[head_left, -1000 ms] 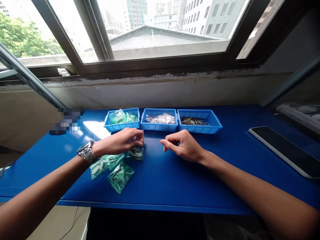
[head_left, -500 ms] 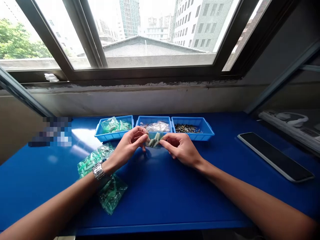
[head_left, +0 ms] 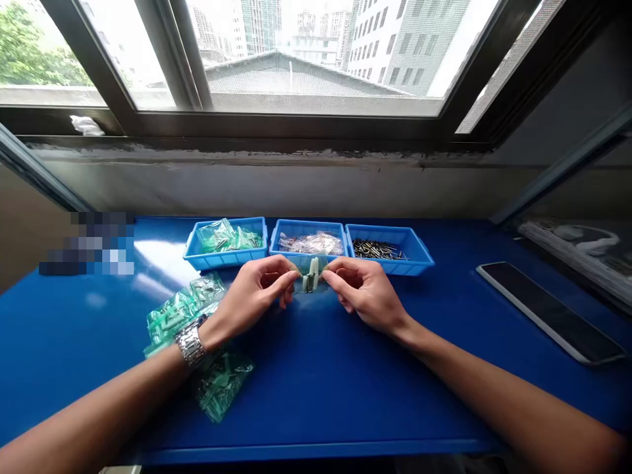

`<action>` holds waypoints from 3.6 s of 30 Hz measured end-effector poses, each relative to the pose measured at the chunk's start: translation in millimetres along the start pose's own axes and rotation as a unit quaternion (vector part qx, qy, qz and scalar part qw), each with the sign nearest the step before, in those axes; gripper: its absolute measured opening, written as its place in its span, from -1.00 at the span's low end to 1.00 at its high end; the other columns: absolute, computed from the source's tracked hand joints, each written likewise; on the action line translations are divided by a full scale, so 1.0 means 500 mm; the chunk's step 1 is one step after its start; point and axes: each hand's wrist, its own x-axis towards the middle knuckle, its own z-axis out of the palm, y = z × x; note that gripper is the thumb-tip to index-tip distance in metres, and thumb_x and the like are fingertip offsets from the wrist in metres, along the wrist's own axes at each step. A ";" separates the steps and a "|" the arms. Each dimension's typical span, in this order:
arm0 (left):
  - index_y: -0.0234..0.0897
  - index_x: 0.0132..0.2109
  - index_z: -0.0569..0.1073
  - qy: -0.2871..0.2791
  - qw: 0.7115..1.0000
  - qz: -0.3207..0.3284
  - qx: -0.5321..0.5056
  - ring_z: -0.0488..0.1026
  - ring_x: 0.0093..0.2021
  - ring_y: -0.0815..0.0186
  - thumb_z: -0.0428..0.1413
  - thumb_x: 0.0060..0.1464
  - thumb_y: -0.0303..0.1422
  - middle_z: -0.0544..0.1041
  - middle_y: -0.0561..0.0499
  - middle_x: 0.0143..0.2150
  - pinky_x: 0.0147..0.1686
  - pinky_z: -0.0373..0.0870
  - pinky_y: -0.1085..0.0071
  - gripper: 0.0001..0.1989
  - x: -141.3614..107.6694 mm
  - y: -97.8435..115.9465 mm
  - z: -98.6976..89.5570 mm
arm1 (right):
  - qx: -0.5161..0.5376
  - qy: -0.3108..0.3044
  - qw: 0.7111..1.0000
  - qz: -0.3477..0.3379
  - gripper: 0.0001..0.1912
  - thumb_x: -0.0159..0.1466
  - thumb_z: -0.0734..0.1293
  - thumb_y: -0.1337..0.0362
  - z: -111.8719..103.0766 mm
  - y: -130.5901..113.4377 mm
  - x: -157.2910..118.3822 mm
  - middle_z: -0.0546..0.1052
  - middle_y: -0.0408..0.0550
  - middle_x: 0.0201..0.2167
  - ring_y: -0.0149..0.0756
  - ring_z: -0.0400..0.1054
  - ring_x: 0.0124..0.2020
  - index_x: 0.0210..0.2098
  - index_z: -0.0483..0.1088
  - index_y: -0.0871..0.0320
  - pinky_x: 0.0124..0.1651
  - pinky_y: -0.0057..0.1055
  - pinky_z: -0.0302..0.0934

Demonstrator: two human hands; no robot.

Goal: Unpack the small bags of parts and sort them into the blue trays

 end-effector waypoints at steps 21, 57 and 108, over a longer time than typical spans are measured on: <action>-0.24 0.00 0.61 0.123 0.977 0.155 0.080 0.69 0.01 0.21 0.24 0.33 -0.40 0.71 -0.04 0.00 0.02 0.67 0.37 -0.87 -0.012 -0.009 0.002 | 0.048 0.064 0.996 -0.038 -0.68 0.38 0.46 0.22 0.008 0.010 -0.007 0.72 0.05 -0.05 -0.13 0.70 -0.33 0.10 0.63 0.09 -0.38 -0.32 0.63; -0.30 -0.22 0.45 0.034 0.999 -0.016 -0.019 0.46 -0.62 0.37 0.20 0.33 -0.11 0.56 0.04 -0.57 -0.66 0.29 0.57 -0.68 -0.011 0.003 0.007 | 0.059 -0.002 0.998 0.027 -0.71 0.38 0.45 0.07 0.002 0.005 -0.001 0.54 -0.17 -0.62 -0.42 0.38 -0.72 -0.18 0.63 0.19 -0.65 -0.53 0.24; -0.16 0.06 0.59 0.090 0.855 -0.013 0.511 0.57 -0.04 -0.08 0.13 0.27 0.10 0.65 -0.18 0.01 -0.14 0.54 0.11 -0.51 -0.172 0.023 -0.186 | 0.032 -0.129 0.991 0.020 -0.62 0.43 0.37 0.06 0.004 -0.005 -0.007 0.49 -0.15 -0.60 -0.47 0.32 -0.66 -0.36 0.57 0.22 -0.54 -0.53 0.26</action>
